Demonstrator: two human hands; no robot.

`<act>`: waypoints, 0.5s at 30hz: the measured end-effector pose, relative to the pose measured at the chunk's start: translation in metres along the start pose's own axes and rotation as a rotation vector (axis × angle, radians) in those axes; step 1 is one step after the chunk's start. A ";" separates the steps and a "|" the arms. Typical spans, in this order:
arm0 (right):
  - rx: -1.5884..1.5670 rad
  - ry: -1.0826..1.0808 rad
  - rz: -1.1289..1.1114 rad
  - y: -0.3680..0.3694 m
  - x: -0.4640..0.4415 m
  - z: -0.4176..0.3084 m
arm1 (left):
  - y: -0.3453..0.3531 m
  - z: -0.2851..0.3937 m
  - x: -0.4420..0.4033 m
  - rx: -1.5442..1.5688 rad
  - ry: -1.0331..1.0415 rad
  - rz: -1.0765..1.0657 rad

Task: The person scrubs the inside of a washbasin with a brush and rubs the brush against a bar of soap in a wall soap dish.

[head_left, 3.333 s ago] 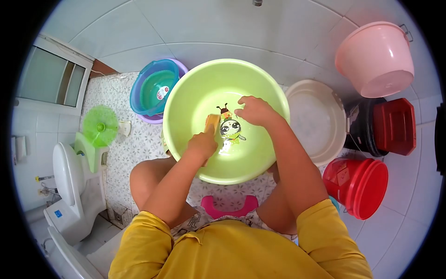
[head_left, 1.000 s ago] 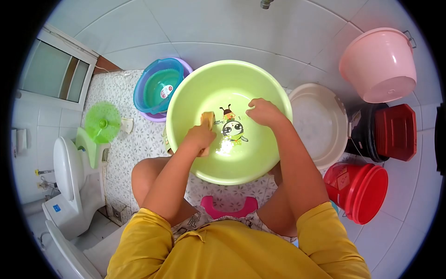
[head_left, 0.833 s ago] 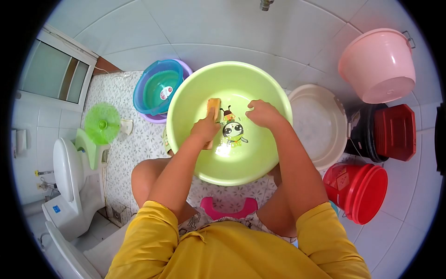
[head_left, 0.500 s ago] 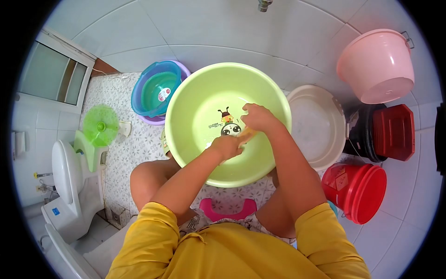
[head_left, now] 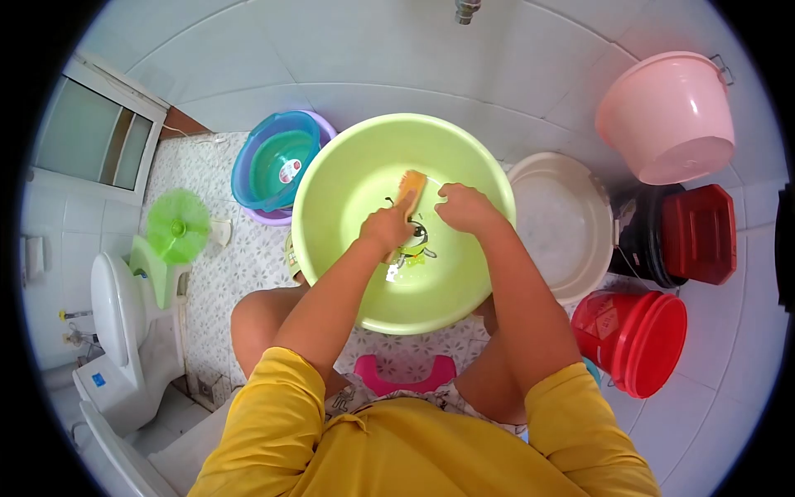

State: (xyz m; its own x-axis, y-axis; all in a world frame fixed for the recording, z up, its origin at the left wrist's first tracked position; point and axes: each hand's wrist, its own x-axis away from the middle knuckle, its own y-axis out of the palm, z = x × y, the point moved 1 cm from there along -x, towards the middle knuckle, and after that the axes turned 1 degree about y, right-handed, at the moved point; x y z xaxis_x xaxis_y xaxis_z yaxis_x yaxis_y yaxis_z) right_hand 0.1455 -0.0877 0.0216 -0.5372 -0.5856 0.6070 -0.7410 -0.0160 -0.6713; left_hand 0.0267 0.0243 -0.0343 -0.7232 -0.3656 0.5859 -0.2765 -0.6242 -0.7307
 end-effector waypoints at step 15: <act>-0.387 -0.300 0.472 -0.024 0.030 0.000 | -0.047 -0.004 0.114 1.047 0.182 -0.268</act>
State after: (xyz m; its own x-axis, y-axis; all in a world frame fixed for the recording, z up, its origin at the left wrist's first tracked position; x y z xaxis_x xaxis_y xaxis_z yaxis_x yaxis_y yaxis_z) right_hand 0.1470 -0.1048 0.0559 -0.7448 -0.6590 0.1048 -0.5754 0.5547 -0.6011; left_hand -0.0459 0.0148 0.0654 -0.8261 -0.0772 0.5582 0.1738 -0.9772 0.1222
